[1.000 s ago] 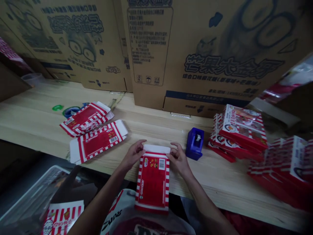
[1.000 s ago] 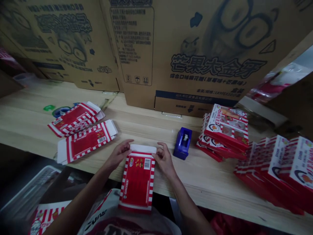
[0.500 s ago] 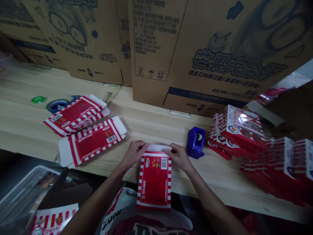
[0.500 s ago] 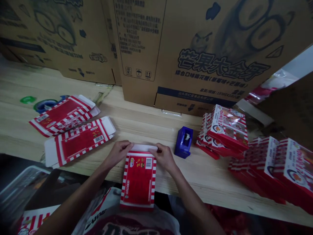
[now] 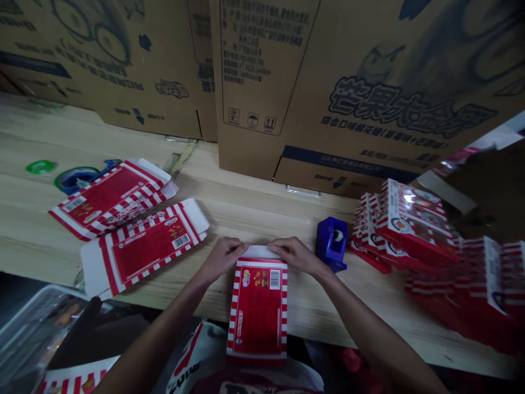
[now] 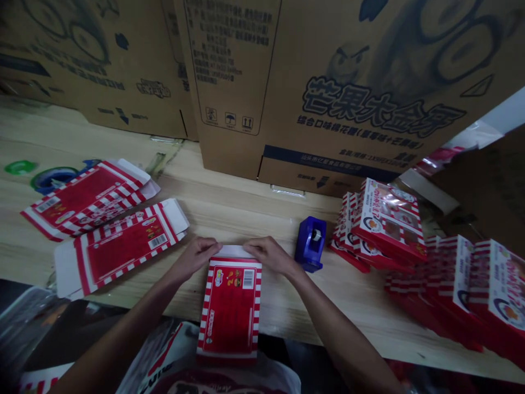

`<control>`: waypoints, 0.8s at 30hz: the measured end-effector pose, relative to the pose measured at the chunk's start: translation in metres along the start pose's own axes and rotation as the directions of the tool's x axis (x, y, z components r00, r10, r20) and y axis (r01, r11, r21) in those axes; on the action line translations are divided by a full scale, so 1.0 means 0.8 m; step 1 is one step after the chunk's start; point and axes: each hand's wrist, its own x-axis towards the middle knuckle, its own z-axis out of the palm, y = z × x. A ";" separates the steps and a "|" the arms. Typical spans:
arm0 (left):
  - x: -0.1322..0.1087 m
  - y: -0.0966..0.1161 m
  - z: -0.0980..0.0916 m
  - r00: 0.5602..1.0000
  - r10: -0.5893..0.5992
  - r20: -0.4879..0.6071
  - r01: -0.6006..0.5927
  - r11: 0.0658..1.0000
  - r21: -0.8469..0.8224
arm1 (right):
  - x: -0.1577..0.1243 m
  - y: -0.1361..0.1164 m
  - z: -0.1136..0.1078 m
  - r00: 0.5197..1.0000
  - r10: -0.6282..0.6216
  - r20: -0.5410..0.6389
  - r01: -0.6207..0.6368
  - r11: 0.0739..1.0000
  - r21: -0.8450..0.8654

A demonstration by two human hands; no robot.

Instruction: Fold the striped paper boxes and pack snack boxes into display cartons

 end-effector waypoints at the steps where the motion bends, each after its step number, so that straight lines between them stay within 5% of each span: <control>1: -0.001 0.002 -0.002 1.000 0.017 0.015 -0.017 1.000 0.022 | -0.004 0.001 -0.001 0.999 0.032 0.008 -0.033 0.995 0.089; 9: -0.014 0.014 -0.017 0.974 0.082 0.210 -0.108 0.988 0.114 | -0.028 0.008 0.014 0.990 0.139 0.027 -0.141 0.955 0.262; 18: -0.002 0.011 -0.019 0.983 -0.108 0.147 0.116 0.992 -0.045 | -0.009 0.008 0.009 0.946 0.315 -0.081 -0.250 0.863 0.438; 24: 0.008 0.006 -0.009 0.987 -0.124 0.102 0.136 0.983 -0.125 | -0.008 0.015 0.017 0.916 0.371 -0.152 -0.248 0.822 0.512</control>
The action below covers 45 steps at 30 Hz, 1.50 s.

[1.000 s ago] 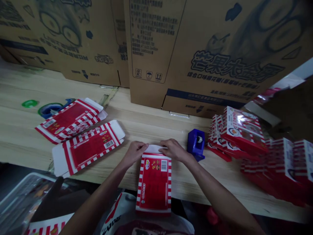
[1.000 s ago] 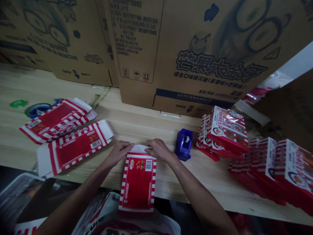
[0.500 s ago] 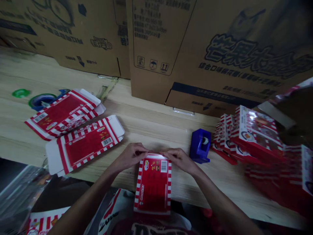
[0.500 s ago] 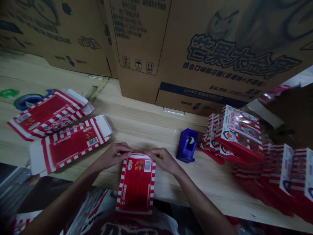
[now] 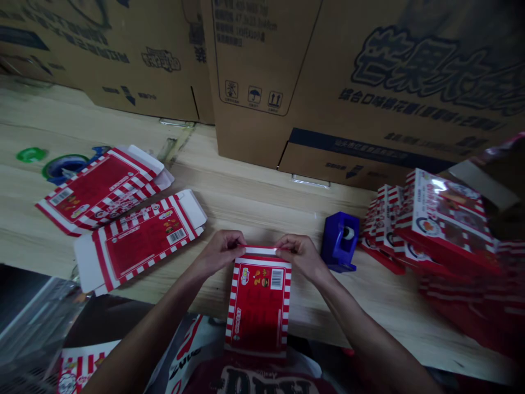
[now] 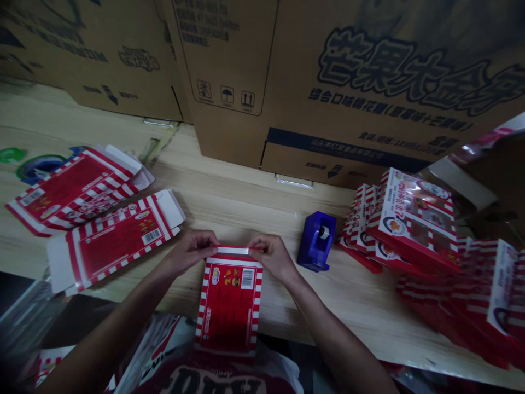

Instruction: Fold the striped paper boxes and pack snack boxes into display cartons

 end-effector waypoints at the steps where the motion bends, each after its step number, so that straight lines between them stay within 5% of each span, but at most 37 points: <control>1: 0.000 -0.001 0.001 1.000 0.009 -0.010 -0.009 1.000 -0.005 | -0.002 0.003 0.001 1.000 -0.009 -0.025 0.009 1.000 0.018; 8: -0.017 -0.010 0.009 0.987 0.158 0.005 -0.155 0.966 0.209 | -0.029 0.030 0.004 0.983 -0.041 -0.181 0.056 0.995 0.079; 16: -0.027 -0.020 0.025 0.965 0.254 -0.069 -0.220 0.921 0.321 | -0.052 0.047 0.011 0.973 -0.115 -0.200 0.138 0.984 0.108; 20: -0.031 -0.027 0.030 0.971 0.199 -0.136 -0.177 0.972 0.157 | -0.057 0.052 0.015 0.935 -0.146 -0.322 0.169 0.985 0.045; 25: -0.040 -0.037 0.055 0.981 -0.142 -0.135 0.094 0.944 -0.315 | -0.072 0.045 0.020 0.904 -0.280 -0.324 0.262 0.960 -0.101; 28: -0.037 -0.033 0.058 0.961 -0.204 -0.186 0.120 0.915 -0.384 | -0.089 0.044 0.004 0.778 -0.423 -0.465 0.310 0.902 -0.302; 31: -0.029 -0.024 0.048 0.948 -0.196 -0.250 0.080 0.910 -0.408 | -0.106 0.052 -0.029 0.474 -0.442 -0.762 0.185 0.896 -0.404; 33: -0.024 -0.018 0.038 0.944 -0.195 -0.268 0.067 0.905 -0.421 | -0.109 0.060 -0.055 0.368 -0.353 -0.860 0.095 0.934 -0.343; 38: -0.016 -0.008 0.021 0.949 -0.170 -0.265 0.054 0.918 -0.393 | -0.088 0.078 -0.091 0.463 -0.114 -0.879 0.124 0.990 -0.063; 45: -0.009 0.007 0.019 0.975 -0.140 -0.175 0.071 0.935 -0.348 | -0.084 0.073 -0.062 0.282 -0.091 -0.955 0.370 0.929 0.021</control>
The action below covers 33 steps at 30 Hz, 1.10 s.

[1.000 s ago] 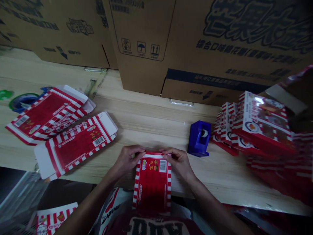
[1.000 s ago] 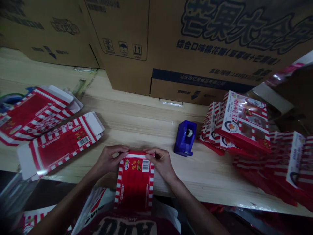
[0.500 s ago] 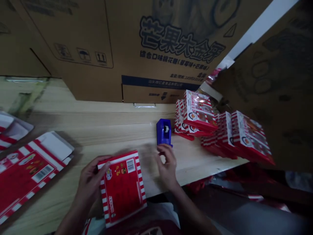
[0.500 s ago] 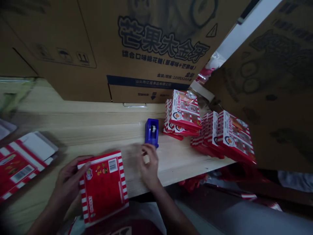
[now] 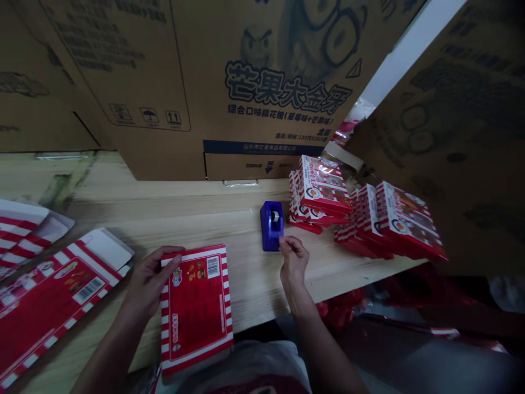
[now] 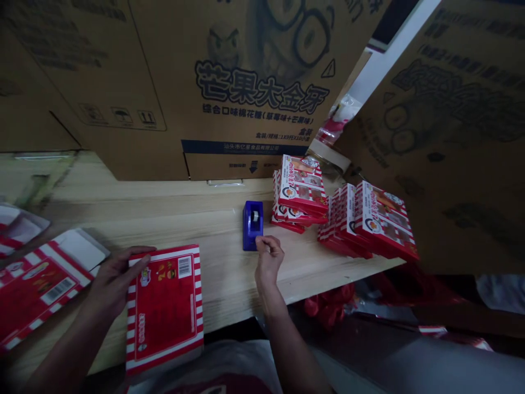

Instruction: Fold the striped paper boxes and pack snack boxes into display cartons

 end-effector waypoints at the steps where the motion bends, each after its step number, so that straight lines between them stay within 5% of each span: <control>1: 0.002 0.002 0.001 1.000 -0.003 0.011 0.003 1.000 0.007 | -0.008 0.000 -0.002 1.000 -0.014 -0.005 0.014 1.000 0.020; 6: 0.017 0.013 0.003 0.996 0.035 0.079 -0.040 0.997 0.065 | -0.033 0.020 -0.014 1.000 -0.026 0.009 0.025 0.996 0.084; 10: 0.025 0.024 0.010 0.984 0.014 0.179 -0.037 0.991 0.128 | -0.025 0.044 -0.016 0.997 -0.071 0.015 0.071 0.997 -0.027; 15: 0.024 0.029 0.025 0.926 -0.084 0.368 0.003 0.977 0.215 | -0.025 0.041 -0.030 0.995 -0.083 0.055 0.086 0.995 -0.044; 18: 0.025 0.027 0.034 0.885 -0.102 0.455 -0.031 0.961 0.275 | -0.037 0.013 -0.038 0.962 -0.036 0.269 0.056 0.996 -0.067; 20: 0.027 0.024 0.040 0.849 -0.122 0.515 -0.055 0.947 0.315 | -0.042 -0.014 -0.031 0.818 0.035 0.575 0.022 0.995 -0.093; 23: 0.027 0.018 0.049 0.785 -0.134 0.605 -0.108 0.932 0.347 | -0.046 -0.050 -0.004 0.364 0.103 0.926 0.053 0.990 -0.131; 25: 0.025 0.014 0.052 0.751 -0.121 0.649 -0.153 0.925 0.349 | -0.046 -0.063 0.019 0.150 0.097 0.984 0.172 0.977 -0.123; 26: 0.022 0.012 0.052 0.739 -0.114 0.664 -0.168 0.923 0.346 | -0.047 -0.066 0.028 0.110 0.078 0.991 0.254 0.962 -0.104; 29: 0.011 0.008 0.048 0.737 -0.094 0.670 -0.183 0.926 0.331 | -0.051 -0.062 0.044 0.116 0.003 0.993 0.454 0.889 -0.055; 33: -0.005 0.015 0.042 0.775 -0.045 0.631 -0.216 0.919 0.331 | -0.063 -0.046 0.042 0.182 0.044 0.982 0.424 0.898 -0.118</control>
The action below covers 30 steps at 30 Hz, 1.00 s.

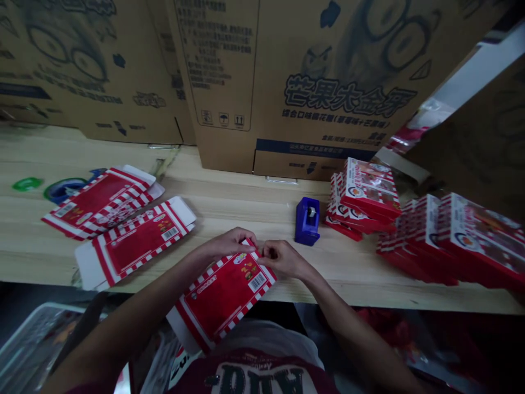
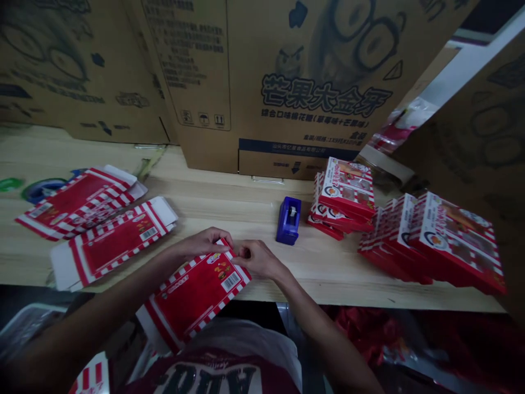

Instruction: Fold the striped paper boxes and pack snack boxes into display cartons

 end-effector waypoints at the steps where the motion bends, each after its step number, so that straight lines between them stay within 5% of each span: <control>1: -0.003 0.004 0.000 1.000 0.007 -0.010 -0.007 1.000 0.014 | -0.002 0.001 0.004 0.999 0.034 -0.030 -0.033 0.998 0.050; 5: -0.012 0.022 0.003 0.998 0.060 0.009 -0.061 0.995 0.085 | -0.008 -0.007 0.008 0.985 0.170 -0.035 -0.146 0.921 0.361; 10: -0.023 0.042 0.007 0.991 0.135 0.019 -0.136 0.977 0.162 | -0.017 -0.022 0.004 0.945 0.288 0.155 -0.313 0.657 0.686; 17: -0.057 0.075 -0.007 0.968 0.247 0.033 -0.231 0.837 0.496 | -0.011 -0.036 0.009 0.911 0.350 0.220 -0.380 0.499 0.779; 19: -0.080 0.080 -0.029 0.967 0.248 -0.055 -0.182 0.829 0.529 | 0.004 -0.033 0.007 0.914 0.350 0.204 -0.365 0.494 0.789; 21: -0.114 0.080 -0.057 0.912 0.274 -0.305 -0.091 0.861 0.500 | 0.017 -0.025 0.007 0.919 0.370 0.136 -0.307 0.456 0.835; 22: -0.135 0.077 -0.073 0.828 0.292 -0.478 -0.056 0.892 0.448 | 0.020 -0.018 0.007 0.913 0.395 0.102 -0.278 0.420 0.864; 23: -0.156 0.073 -0.089 0.693 0.292 -0.659 -0.045 0.930 0.365 | 0.022 -0.010 0.008 0.901 0.427 0.078 -0.257 0.380 0.889; 25: -0.199 0.060 -0.123 0.291 0.199 -0.936 -0.137 0.977 0.165 | 0.019 0.009 0.012 0.867 0.493 0.074 -0.252 0.305 0.918; 27: -0.235 0.043 -0.156 -0.089 0.034 -0.995 -0.242 0.969 0.055 | 0.012 0.025 0.016 0.841 0.531 0.101 -0.270 0.250 0.930; 28: -0.250 0.035 -0.172 -0.187 -0.006 -0.982 -0.248 0.968 0.042 | 0.008 0.030 0.018 0.834 0.539 0.119 -0.280 0.229 0.932; 30: -0.272 0.019 -0.200 -0.306 -0.042 -0.951 -0.222 0.975 0.029 | 0.003 0.035 0.023 0.828 0.541 0.146 -0.295 0.199 0.935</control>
